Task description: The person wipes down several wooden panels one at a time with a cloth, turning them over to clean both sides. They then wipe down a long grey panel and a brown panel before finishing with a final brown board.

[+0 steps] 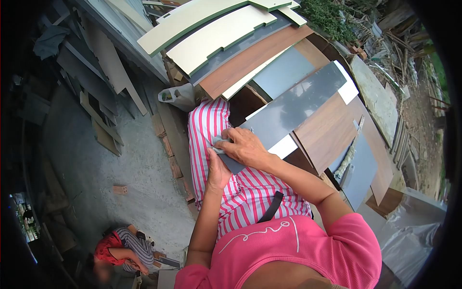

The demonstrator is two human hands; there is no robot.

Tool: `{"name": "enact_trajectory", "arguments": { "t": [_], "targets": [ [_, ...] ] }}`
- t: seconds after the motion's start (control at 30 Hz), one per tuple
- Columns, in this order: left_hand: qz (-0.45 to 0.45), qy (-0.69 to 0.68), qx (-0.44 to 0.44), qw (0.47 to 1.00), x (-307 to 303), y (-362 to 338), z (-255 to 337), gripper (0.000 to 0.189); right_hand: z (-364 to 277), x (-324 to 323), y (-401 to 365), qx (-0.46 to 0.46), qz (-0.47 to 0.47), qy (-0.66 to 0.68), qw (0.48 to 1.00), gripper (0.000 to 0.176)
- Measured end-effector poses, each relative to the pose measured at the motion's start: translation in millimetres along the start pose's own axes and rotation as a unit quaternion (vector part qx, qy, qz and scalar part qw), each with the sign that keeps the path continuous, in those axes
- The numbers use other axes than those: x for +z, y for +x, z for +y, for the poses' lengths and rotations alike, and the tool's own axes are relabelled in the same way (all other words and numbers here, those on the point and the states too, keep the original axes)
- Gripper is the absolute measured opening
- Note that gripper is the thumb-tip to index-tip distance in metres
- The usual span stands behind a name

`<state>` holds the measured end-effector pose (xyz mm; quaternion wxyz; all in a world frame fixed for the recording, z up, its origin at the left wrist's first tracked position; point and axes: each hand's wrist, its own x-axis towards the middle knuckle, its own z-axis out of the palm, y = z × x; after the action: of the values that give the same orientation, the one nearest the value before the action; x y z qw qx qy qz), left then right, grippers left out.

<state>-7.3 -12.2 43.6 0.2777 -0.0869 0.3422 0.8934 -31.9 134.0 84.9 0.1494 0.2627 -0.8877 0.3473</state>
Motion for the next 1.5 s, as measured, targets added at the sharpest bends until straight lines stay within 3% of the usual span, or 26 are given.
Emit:
{"name": "enact_trajectory", "arguments": {
  "t": [0.1, 0.27, 0.43, 0.6, 0.9, 1.0, 1.17, 1.23, 1.37, 1.5],
  "targets": [
    [0.025, -0.010, 0.008, 1.000, -5.5, -2.6, -3.1, 0.082, 5.9, -3.0, -3.0, 0.053, -0.019, -0.041, 0.998, 0.031],
    [-0.033, 0.018, -0.025, 0.999, -18.3, 3.1, -5.2, 0.081, 66.4, -61.6, -15.8, 0.169, 0.050, -0.128, 0.976, 0.024],
    [-0.025, 0.027, -0.024, 0.999, -20.0, 2.5, -5.6, 0.077, 160.8, -124.9, -45.0, 0.249, 0.175, -0.240, 0.922, 0.022],
    [-0.008, 0.025, -0.034, 0.999, -24.7, 4.1, -8.4, 0.078, 244.5, -175.0, -67.6, 0.306, 0.219, -0.311, 0.873, 0.022],
    [-0.002, 0.034, -0.062, 0.998, -12.1, 5.1, -3.2, 0.059, 321.0, -221.2, -87.8, 0.379, 0.252, -0.403, 0.794, 0.027],
    [-0.006, 0.024, -0.062, 0.998, -14.7, 5.8, -4.4, 0.056, 321.7, -224.8, -89.0, 0.476, 0.273, -0.392, 0.739, 0.030],
    [-0.012, -0.032, -0.084, 0.996, -4.4, 7.6, 4.0, 0.057, 312.6, -222.7, -88.1, 0.418, 0.324, -0.388, 0.755, 0.028],
    [0.048, 0.014, -0.056, 0.997, -3.4, 14.5, 4.1, 0.057, 307.0, -220.4, -89.8, 0.385, 0.352, -0.363, 0.772, 0.029],
    [0.036, 0.060, -0.013, 0.997, 8.1, 15.3, 11.2, 0.053, 278.1, -215.2, -87.2, 0.356, 0.410, -0.300, 0.784, 0.030],
    [-0.012, 0.192, 0.036, 0.981, 16.0, 8.4, 23.7, 0.042, 215.7, -201.3, -61.2, 0.295, 0.459, -0.218, 0.809, 0.028]
  ]
}}
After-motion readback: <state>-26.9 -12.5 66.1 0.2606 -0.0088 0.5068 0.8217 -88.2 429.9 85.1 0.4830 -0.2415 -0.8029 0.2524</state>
